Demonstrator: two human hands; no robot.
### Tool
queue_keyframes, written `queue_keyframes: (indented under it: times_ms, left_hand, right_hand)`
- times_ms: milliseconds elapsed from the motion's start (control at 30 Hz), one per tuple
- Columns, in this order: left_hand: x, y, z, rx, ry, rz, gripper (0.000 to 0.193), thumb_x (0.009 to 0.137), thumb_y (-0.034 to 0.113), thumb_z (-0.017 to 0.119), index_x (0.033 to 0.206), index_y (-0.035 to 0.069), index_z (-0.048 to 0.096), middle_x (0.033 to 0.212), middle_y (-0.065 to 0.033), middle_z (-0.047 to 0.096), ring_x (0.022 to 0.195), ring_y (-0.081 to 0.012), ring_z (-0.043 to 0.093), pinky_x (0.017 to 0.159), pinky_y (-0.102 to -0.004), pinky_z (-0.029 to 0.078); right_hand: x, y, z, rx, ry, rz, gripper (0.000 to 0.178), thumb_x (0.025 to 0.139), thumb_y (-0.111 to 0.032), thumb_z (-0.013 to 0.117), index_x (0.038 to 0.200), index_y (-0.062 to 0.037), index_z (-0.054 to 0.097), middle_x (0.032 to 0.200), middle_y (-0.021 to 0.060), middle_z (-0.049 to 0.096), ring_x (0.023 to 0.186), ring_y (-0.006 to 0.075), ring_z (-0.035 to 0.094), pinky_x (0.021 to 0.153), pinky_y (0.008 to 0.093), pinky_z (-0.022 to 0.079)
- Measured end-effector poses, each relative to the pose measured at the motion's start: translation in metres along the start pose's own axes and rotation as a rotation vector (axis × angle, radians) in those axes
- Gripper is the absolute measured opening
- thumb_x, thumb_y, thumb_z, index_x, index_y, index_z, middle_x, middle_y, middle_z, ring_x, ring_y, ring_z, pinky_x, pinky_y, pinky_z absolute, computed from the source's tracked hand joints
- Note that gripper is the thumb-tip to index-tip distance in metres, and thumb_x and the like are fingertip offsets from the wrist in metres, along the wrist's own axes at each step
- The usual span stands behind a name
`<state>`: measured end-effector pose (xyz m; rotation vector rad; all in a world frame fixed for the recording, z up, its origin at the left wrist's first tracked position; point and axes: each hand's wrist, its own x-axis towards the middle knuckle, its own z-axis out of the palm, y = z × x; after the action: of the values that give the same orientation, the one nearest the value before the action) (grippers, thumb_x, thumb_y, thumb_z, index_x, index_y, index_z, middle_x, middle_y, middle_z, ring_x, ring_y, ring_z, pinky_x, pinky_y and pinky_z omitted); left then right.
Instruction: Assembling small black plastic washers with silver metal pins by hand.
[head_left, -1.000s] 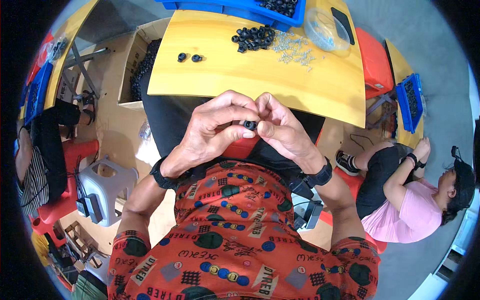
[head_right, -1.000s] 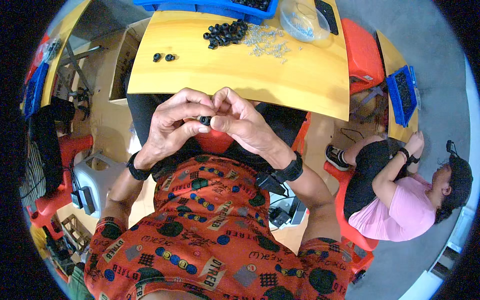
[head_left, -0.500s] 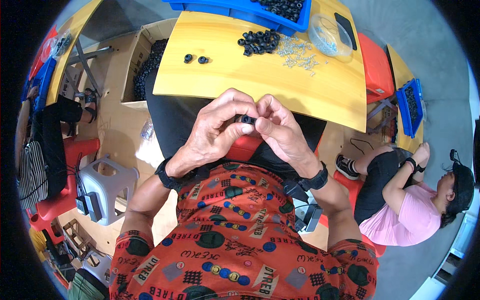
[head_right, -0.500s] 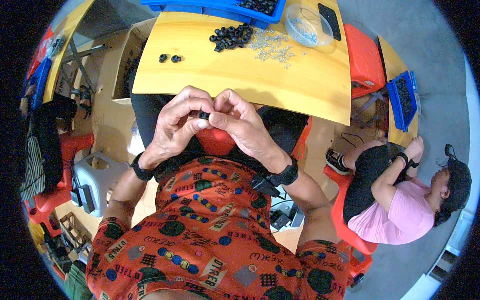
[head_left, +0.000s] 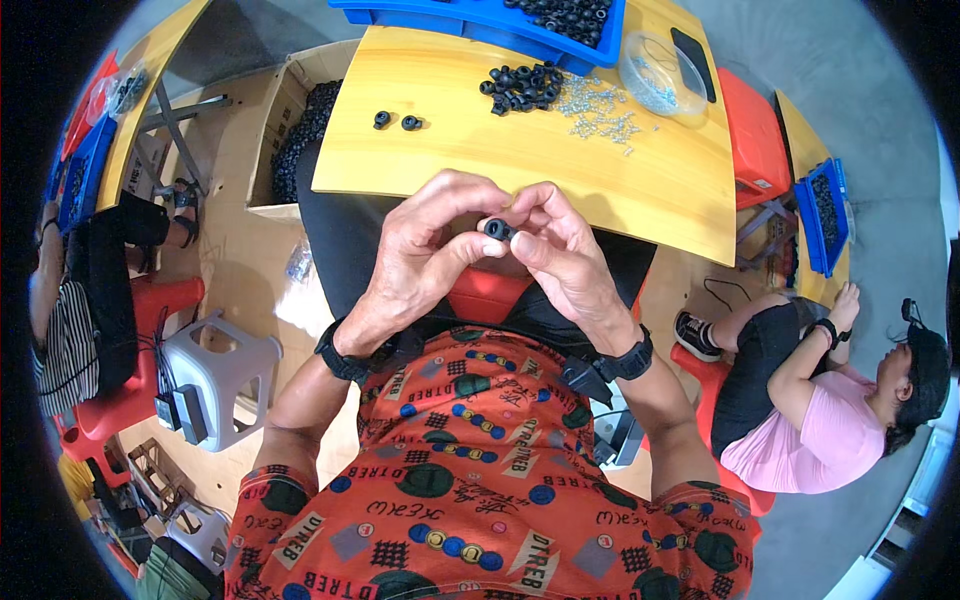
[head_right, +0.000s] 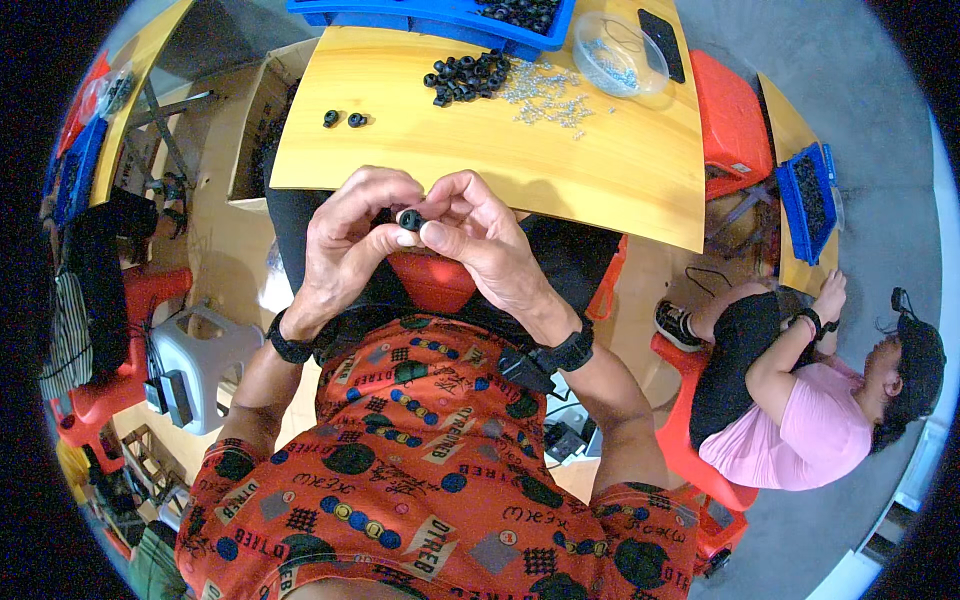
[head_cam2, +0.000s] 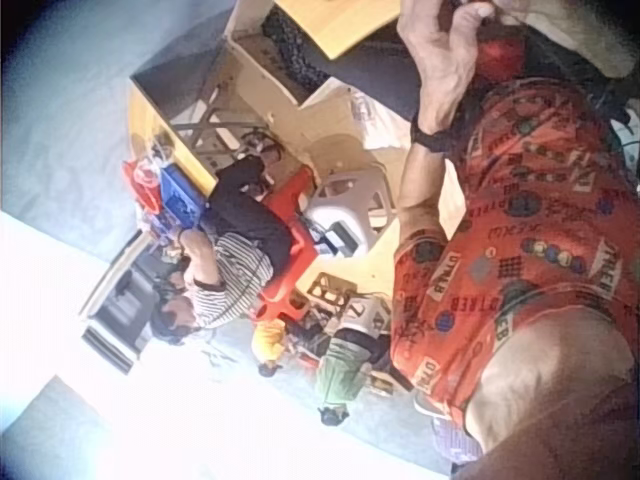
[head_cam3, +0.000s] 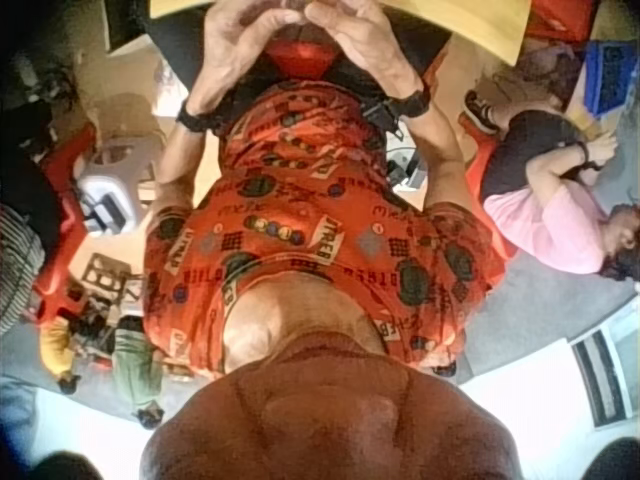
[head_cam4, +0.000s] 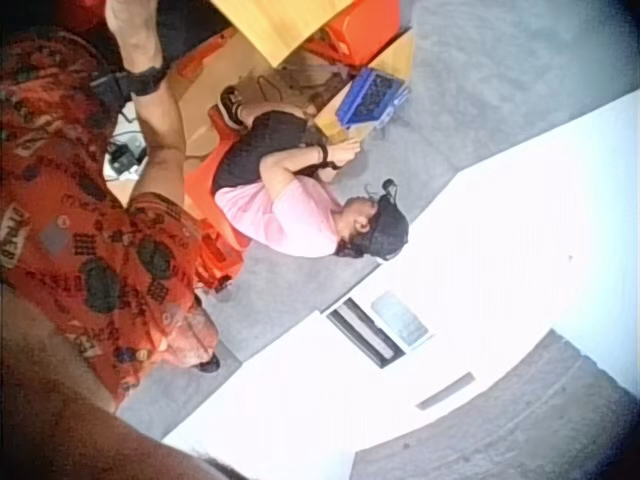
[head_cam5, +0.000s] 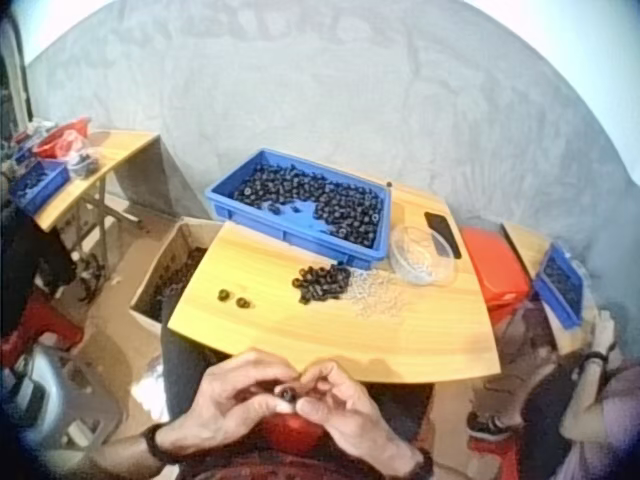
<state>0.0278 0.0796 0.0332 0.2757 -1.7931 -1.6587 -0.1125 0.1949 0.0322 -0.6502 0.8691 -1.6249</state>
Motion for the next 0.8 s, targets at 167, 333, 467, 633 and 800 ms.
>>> queue_keyframes:
  times_ms: [167, 333, 467, 633, 800]
  left_hand:
    - [-0.001, -0.001, -0.006, 0.104, -0.054, 0.087, 0.023, 0.080, -0.003, 0.069, 0.102, 0.000, 0.069, 0.106, -0.0098, 0.064, 0.096, -0.0190, 0.062, 0.081, -0.0296, 0.052]
    - [-0.007, -0.003, -0.001, 0.152, -0.039, 0.170, 0.024, 0.078, 0.000, 0.071, 0.102, 0.000, 0.069, 0.103, -0.0118, 0.067, 0.096, -0.0243, 0.063, 0.082, -0.0331, 0.052]
    - [-0.010, -0.001, 0.005, 0.199, -0.017, 0.216, 0.024, 0.076, -0.001, 0.071, 0.100, -0.001, 0.069, 0.101, -0.0125, 0.067, 0.095, -0.0258, 0.064, 0.082, -0.0341, 0.052]
    - [-0.015, 0.000, 0.011, 0.343, 0.013, 0.260, 0.028, 0.071, -0.008, 0.069, 0.098, -0.003, 0.068, 0.098, -0.0136, 0.067, 0.092, -0.0282, 0.065, 0.079, -0.0346, 0.053]
    - [-0.018, -0.010, 0.015, 0.430, 0.003, 0.220, 0.029, 0.070, -0.012, 0.068, 0.097, -0.003, 0.067, 0.098, -0.0137, 0.066, 0.091, -0.0277, 0.065, 0.077, -0.0334, 0.053]
  right_hand:
    - [-0.001, -0.002, 0.000, -0.044, -0.024, 0.023, 0.033, 0.088, -0.007, 0.068, 0.114, -0.0082, 0.047, 0.101, 0.0021, 0.057, 0.096, 0.0102, 0.055, 0.089, 0.0252, 0.045]
    - [-0.007, 0.004, 0.005, 0.010, -0.006, 0.005, 0.034, 0.087, -0.008, 0.069, 0.112, -0.0092, 0.046, 0.101, 0.0009, 0.054, 0.096, 0.0095, 0.054, 0.088, 0.0242, 0.043]
    - [-0.011, 0.004, 0.011, 0.054, 0.020, 0.029, 0.031, 0.087, -0.007, 0.069, 0.108, -0.0096, 0.046, 0.101, -0.0002, 0.050, 0.096, 0.0086, 0.051, 0.088, 0.0239, 0.042]
    - [-0.015, 0.009, 0.007, 0.108, 0.019, 0.068, 0.027, 0.088, -0.005, 0.067, 0.105, -0.0085, 0.046, 0.100, 0.0002, 0.049, 0.097, 0.0089, 0.050, 0.089, 0.0249, 0.043]
    - [-0.012, 0.012, -0.011, 0.187, -0.035, 0.188, 0.019, 0.091, -0.003, 0.061, 0.101, -0.0065, 0.045, 0.103, 0.0018, 0.051, 0.099, 0.0121, 0.054, 0.096, 0.0311, 0.048]
